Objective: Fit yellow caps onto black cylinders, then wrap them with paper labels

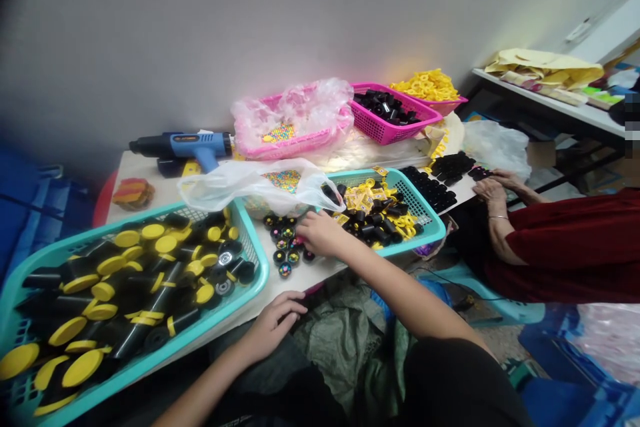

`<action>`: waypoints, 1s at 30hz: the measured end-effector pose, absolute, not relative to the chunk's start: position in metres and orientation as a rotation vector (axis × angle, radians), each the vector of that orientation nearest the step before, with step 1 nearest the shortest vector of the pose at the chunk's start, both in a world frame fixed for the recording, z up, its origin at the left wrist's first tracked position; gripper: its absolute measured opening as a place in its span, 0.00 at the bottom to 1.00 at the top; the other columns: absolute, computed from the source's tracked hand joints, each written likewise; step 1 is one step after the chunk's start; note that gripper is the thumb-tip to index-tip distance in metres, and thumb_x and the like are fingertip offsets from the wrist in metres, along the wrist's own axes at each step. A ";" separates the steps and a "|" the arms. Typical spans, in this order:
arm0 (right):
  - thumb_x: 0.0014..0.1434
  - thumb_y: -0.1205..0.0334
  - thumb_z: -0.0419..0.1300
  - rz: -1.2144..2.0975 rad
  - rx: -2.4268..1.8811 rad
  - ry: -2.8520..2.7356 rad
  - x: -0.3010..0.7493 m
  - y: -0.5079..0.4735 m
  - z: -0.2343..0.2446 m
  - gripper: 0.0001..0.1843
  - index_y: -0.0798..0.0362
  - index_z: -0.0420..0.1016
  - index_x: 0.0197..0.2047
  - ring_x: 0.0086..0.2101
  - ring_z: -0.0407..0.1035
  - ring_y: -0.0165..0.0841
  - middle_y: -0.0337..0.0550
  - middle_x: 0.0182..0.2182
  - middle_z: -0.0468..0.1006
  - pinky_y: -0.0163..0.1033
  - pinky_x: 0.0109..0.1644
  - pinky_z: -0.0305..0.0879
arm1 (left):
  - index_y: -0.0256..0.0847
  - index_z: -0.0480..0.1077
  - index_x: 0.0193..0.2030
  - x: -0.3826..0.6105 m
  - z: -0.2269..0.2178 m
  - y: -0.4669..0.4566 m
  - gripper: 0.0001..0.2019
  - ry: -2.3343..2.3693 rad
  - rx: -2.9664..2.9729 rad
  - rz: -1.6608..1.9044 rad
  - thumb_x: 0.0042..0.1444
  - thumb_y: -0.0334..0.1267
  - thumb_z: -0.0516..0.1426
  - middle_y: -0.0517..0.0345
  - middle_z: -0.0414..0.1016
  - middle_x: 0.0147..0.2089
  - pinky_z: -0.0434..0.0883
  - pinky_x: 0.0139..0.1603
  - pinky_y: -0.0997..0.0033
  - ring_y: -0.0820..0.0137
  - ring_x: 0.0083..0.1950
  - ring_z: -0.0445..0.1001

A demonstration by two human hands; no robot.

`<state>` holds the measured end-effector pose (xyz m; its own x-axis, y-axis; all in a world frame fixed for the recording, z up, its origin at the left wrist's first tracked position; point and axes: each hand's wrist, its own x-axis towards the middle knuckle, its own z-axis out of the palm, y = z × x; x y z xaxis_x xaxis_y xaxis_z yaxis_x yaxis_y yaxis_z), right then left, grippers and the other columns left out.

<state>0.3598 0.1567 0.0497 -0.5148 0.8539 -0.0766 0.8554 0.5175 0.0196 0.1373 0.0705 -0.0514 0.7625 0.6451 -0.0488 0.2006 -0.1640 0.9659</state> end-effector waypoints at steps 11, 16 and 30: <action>0.57 0.68 0.55 0.113 1.418 2.735 0.357 0.156 0.061 0.07 0.55 0.74 0.37 0.39 0.64 0.39 0.48 0.35 0.75 0.41 0.40 0.54 | 0.41 0.76 0.41 0.123 -0.057 0.064 0.14 0.638 1.775 0.474 0.59 0.29 0.49 0.51 0.78 0.44 0.71 0.50 0.67 0.67 0.47 0.75; 0.61 0.62 0.54 0.146 1.974 2.699 0.365 0.189 0.097 0.13 0.57 0.72 0.46 0.44 0.66 0.39 0.51 0.42 0.75 0.41 0.48 0.60 | 0.41 0.76 0.41 0.123 -0.057 0.064 0.14 0.631 1.807 0.445 0.60 0.30 0.49 0.51 0.78 0.43 0.70 0.49 0.68 0.67 0.46 0.75; 0.64 0.57 0.57 -0.373 2.045 2.326 0.345 0.342 0.051 0.17 0.55 0.70 0.53 0.47 0.70 0.38 0.49 0.51 0.71 0.47 0.49 0.70 | 0.43 0.76 0.41 0.123 -0.059 0.066 0.13 0.697 1.798 0.372 0.57 0.29 0.52 0.55 0.79 0.42 0.69 0.49 0.70 0.67 0.45 0.75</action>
<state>0.3448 0.3419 0.0507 -0.1402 0.9748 -0.1734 0.9801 0.1118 -0.1640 0.1231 0.0659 -0.0590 0.7760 0.6245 -0.0884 0.2749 -0.2087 0.9386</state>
